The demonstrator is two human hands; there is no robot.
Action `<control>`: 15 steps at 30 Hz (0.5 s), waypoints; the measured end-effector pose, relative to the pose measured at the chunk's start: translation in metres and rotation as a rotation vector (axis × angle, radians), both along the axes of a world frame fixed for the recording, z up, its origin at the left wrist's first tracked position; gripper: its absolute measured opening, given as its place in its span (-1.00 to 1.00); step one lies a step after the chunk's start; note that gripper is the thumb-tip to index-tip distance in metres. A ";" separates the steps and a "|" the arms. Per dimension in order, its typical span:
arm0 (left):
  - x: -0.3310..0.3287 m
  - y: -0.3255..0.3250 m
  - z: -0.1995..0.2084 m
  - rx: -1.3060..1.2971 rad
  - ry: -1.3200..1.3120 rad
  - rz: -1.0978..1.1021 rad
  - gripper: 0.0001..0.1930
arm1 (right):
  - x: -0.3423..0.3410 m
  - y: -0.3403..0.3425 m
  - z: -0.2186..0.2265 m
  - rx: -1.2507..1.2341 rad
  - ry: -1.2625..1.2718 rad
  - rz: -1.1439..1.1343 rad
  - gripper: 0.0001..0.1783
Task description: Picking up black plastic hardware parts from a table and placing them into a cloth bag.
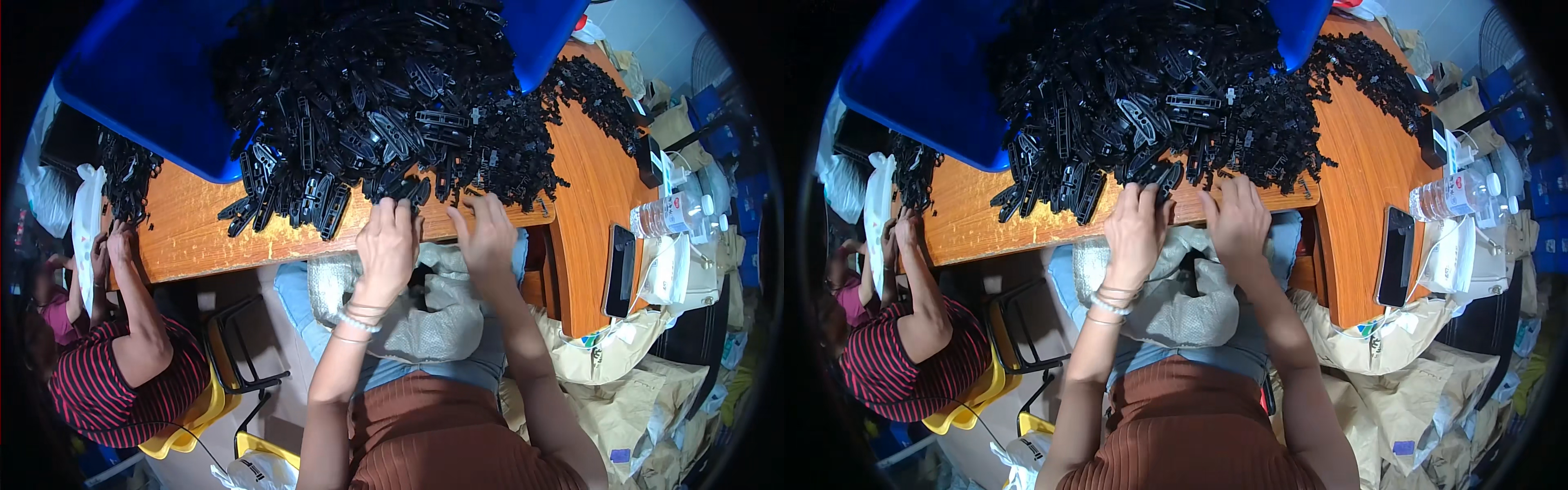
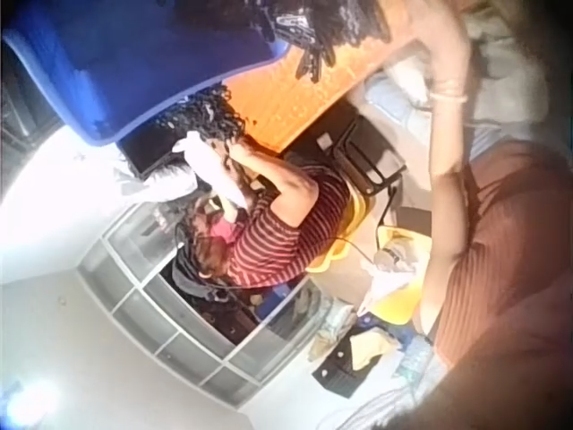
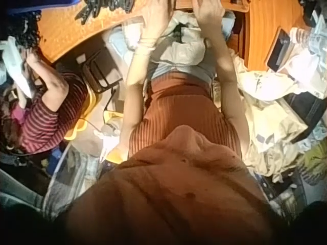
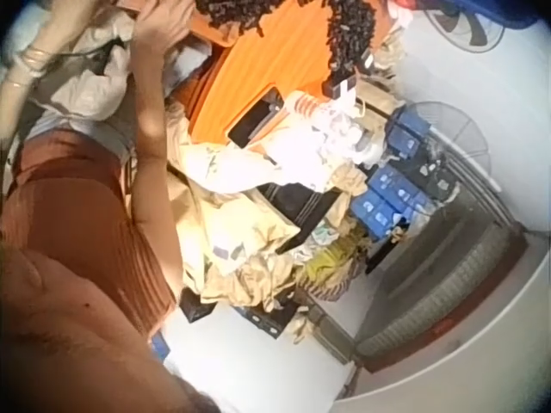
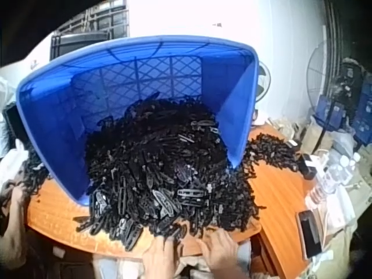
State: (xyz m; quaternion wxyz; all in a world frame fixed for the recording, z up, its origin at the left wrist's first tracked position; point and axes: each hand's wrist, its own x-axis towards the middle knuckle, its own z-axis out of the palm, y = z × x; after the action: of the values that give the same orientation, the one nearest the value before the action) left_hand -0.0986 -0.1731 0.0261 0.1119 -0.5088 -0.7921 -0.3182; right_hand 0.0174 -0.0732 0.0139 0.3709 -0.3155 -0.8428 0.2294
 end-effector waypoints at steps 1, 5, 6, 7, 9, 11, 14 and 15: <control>0.001 0.004 -0.005 -0.015 -0.025 0.013 -0.76 | -0.006 0.000 0.000 0.057 -0.102 -0.087 -0.80; 0.007 -0.001 -0.001 0.025 -0.130 0.026 -0.74 | -0.001 -0.002 -0.008 0.111 -0.149 -0.185 -0.81; 0.006 -0.006 -0.003 0.023 -0.130 0.027 -0.74 | 0.002 -0.003 -0.009 0.139 -0.090 -0.182 -0.83; 0.004 -0.010 -0.008 0.116 -0.222 -0.006 -0.74 | 0.006 -0.003 -0.009 0.136 -0.091 -0.180 -0.83; 0.010 -0.016 -0.010 0.351 -0.538 -0.041 -0.74 | 0.013 -0.003 -0.008 -0.190 0.047 -0.096 -0.91; 0.013 -0.028 -0.006 0.330 -0.986 -0.064 -0.80 | 0.016 -0.003 -0.013 -0.206 0.068 -0.075 -0.92; 0.008 -0.031 -0.012 0.318 -1.224 -0.123 -0.83 | 0.013 0.000 -0.015 -0.125 0.064 -0.033 -0.92; 0.006 -0.030 -0.015 0.277 -1.248 -0.114 -0.83 | 0.011 0.001 -0.013 -0.029 0.039 -0.012 -0.89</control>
State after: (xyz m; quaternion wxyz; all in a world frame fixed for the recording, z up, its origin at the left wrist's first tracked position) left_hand -0.0931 -0.2034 0.0116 -0.3225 -0.2499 -0.6315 -0.6594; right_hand 0.0289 -0.0724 0.0004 0.3842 -0.3215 -0.8299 0.2457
